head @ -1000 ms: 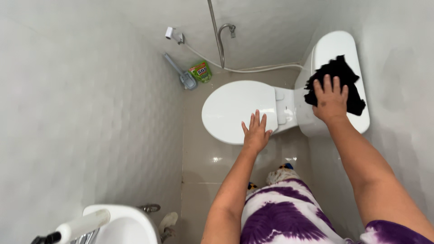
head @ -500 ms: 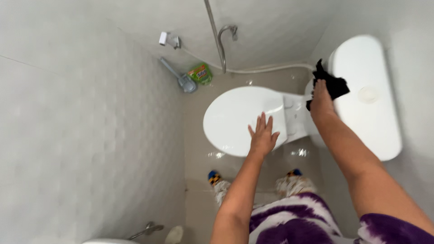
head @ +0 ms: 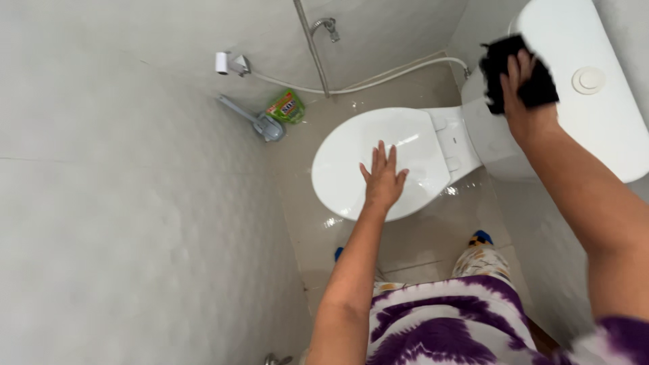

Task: The person wipes the exterior surfaces of a white toilet using a black cloth. They clean the toilet seat, the underside of the seat, the rim, and the tank lid. The person lifts the seat to access the underside and repeatedly wipes the same areas throughout the clip.

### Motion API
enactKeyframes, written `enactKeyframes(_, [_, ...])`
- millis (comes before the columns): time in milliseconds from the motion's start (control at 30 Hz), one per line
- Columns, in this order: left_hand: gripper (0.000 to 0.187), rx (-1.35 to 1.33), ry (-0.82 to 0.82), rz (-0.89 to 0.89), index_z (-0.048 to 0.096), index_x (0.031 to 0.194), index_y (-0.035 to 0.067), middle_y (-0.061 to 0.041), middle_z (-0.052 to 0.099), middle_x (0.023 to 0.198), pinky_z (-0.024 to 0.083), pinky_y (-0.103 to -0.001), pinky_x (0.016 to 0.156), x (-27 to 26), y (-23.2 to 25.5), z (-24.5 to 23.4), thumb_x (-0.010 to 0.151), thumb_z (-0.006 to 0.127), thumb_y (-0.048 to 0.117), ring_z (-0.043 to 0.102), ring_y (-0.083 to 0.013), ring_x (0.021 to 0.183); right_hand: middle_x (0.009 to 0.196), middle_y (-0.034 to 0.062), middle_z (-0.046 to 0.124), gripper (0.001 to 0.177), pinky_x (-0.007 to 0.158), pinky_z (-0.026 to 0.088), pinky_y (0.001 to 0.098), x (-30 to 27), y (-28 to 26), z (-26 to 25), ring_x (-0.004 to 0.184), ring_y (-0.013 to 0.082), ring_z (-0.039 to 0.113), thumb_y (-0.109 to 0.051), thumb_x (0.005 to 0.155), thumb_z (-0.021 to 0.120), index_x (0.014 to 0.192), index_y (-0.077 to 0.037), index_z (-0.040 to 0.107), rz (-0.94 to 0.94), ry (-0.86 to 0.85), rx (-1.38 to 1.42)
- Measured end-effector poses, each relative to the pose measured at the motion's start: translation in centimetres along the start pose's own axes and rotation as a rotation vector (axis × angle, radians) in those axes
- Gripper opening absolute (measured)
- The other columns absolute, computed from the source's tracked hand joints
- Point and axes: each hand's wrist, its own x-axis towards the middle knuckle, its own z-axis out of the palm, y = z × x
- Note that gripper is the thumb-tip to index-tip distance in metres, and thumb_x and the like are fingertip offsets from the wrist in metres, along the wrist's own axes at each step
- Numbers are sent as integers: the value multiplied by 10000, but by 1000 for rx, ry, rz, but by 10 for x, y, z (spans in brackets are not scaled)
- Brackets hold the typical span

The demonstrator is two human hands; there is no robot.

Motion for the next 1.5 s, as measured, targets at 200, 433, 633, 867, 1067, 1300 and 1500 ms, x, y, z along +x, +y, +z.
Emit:
enactKeyframes(200, [714,-64,49,-68,295,1600,98,-158,81,1719,33,-683,1209,19,-16,35,999,590,347,94,-334,1583,1683,154,188,842,1183,43,548,68,-87,34,1545,355,131,-548,962,397,1608,-33,239,6,-134,124])
enactKeyframes(433, [700,-56,-9,-88,294,1597,108,-150,79,1719,30,-681,1212,1,-19,55,1006,585,344,91,-325,1587,1675,115,271,620,1209,101,543,-14,-174,81,1520,334,227,-340,1043,372,1583,-39,316,-497,-188,-117])
enactKeyframes(633, [705,-29,9,-10,293,1599,104,-150,84,1714,34,-687,1208,10,1,45,1004,591,336,90,-326,1584,1643,146,345,622,1190,140,547,5,-50,24,1497,368,271,-315,996,431,1544,-23,399,-128,20,-79])
enactKeyframes(867, [708,-24,7,-39,307,1593,112,-135,83,1721,42,-674,1212,18,-15,76,989,596,341,91,-319,1587,1687,140,278,706,1207,107,519,58,-102,50,1545,334,215,-409,984,447,1558,-7,360,-63,-47,-9])
enactKeyframes(1067, [703,-38,-89,-102,274,1606,115,-120,74,1724,26,-644,1227,-5,-38,90,1010,565,351,79,-308,1585,1592,158,396,517,1203,224,488,6,-211,127,1475,317,351,-268,1018,450,1479,-35,473,-374,-100,122])
enactKeyframes(1300, [699,-25,-82,-107,272,1606,117,-117,72,1723,32,-651,1224,10,-47,94,1013,564,345,73,-310,1586,1202,149,668,324,904,546,455,34,-189,85,1116,355,655,-239,902,672,1162,-52,725,28,-125,1198])
enactKeyframes(1500, [720,22,-162,-110,272,1613,157,-107,78,1725,73,-668,1216,52,-62,140,1000,600,342,82,-354,1578,1520,285,473,649,1062,437,480,42,-315,109,1319,459,511,-255,929,656,1488,27,484,170,282,1419])
